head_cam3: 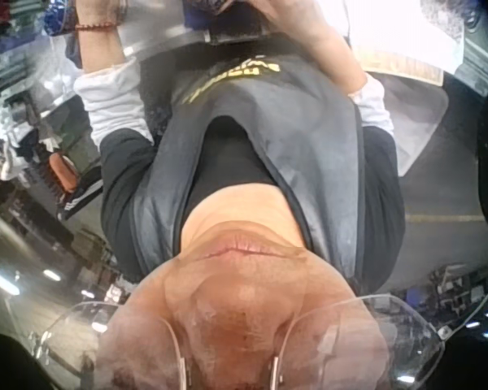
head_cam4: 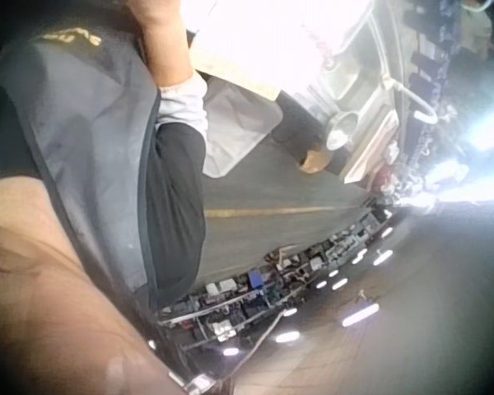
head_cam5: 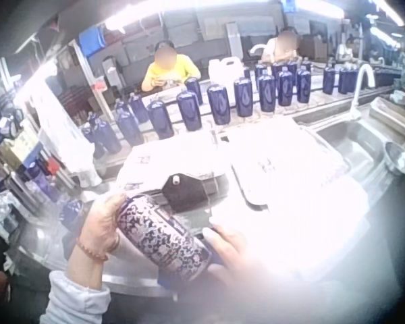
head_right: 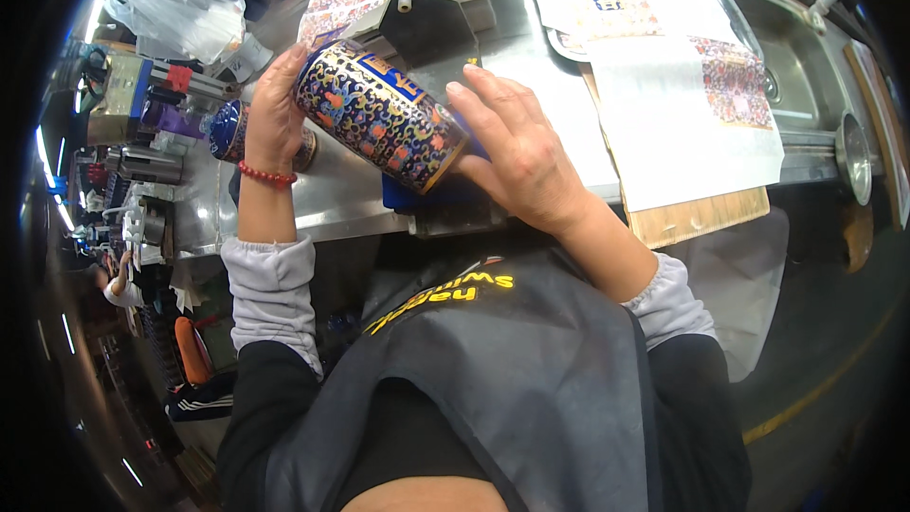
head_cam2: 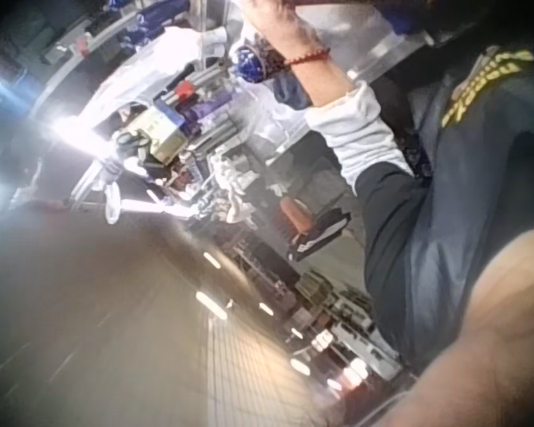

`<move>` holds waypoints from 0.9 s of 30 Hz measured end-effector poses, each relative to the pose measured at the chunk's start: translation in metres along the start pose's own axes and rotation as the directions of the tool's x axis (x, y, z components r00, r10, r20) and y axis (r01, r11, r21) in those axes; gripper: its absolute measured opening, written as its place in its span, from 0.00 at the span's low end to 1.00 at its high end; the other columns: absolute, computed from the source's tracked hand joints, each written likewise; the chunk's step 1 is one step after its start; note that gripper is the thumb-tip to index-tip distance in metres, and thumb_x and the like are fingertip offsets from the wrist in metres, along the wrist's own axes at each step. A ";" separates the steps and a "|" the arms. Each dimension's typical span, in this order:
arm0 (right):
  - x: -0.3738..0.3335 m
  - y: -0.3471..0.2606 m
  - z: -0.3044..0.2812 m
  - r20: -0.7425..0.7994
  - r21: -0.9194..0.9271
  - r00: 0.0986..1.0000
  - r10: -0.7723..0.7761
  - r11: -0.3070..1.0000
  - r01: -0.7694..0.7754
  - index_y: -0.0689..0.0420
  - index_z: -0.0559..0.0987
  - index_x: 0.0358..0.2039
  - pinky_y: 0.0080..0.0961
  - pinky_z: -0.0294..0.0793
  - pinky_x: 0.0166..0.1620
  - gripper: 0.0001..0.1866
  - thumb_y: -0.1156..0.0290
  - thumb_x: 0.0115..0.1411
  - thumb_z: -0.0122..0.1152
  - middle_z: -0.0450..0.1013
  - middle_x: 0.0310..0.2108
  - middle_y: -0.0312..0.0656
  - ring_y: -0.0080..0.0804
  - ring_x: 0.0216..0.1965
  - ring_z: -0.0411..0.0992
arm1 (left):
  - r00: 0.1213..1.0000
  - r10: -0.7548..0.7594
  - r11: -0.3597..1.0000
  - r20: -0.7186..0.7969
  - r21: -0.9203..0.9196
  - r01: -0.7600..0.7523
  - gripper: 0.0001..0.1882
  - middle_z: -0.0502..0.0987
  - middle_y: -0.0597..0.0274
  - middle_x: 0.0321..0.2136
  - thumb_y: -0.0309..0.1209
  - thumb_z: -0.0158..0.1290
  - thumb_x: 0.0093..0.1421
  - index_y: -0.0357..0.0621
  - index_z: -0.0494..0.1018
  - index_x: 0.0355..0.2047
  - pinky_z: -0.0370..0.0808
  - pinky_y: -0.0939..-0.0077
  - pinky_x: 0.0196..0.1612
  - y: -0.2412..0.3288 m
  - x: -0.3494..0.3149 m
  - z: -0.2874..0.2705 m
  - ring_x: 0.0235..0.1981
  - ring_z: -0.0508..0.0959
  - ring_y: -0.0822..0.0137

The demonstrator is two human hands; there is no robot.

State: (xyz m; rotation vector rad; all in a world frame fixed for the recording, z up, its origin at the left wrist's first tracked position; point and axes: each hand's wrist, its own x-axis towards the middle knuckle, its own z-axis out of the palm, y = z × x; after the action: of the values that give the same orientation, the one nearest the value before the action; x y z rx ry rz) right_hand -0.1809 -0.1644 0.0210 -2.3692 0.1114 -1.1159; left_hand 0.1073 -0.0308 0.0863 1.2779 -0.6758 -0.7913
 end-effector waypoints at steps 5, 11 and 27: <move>0.001 0.009 -0.001 -0.032 -0.018 0.999 -0.003 1.000 0.003 0.60 0.74 0.61 0.47 0.68 0.63 0.36 0.79 0.49 0.72 0.67 0.63 0.56 0.58 0.61 0.68 | 0.993 -0.007 0.980 -0.115 0.195 0.029 0.16 0.85 0.62 0.36 0.39 0.56 0.71 0.36 0.78 0.45 0.79 0.85 0.33 0.006 -0.002 -0.001 0.31 0.84 0.77; -0.006 0.003 -0.005 -0.111 -0.034 0.987 -0.120 0.993 0.117 0.52 0.83 0.51 0.45 0.73 0.59 0.26 0.81 0.48 0.68 0.71 0.58 0.53 0.54 0.57 0.71 | 0.986 0.017 0.980 -0.163 0.197 0.016 0.16 0.85 0.62 0.36 0.39 0.57 0.70 0.36 0.78 0.45 0.79 0.86 0.31 0.000 0.006 0.004 0.31 0.84 0.78; -0.002 -0.046 -0.057 0.515 0.338 0.733 0.445 0.680 -0.650 0.62 0.79 0.52 0.37 0.75 0.54 0.17 0.80 0.62 0.60 0.72 0.55 0.54 0.55 0.57 0.71 | 0.991 -0.110 0.928 0.077 0.364 0.075 0.15 0.81 0.66 0.41 0.38 0.50 0.74 0.40 0.76 0.50 0.78 0.85 0.40 0.018 0.008 -0.015 0.40 0.80 0.80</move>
State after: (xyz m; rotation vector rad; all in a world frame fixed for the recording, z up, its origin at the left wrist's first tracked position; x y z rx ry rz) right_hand -0.2311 -0.1479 0.0720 -1.8275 0.3421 -0.2919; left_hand 0.1264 -0.0271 0.1018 1.6221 -0.8725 -0.8347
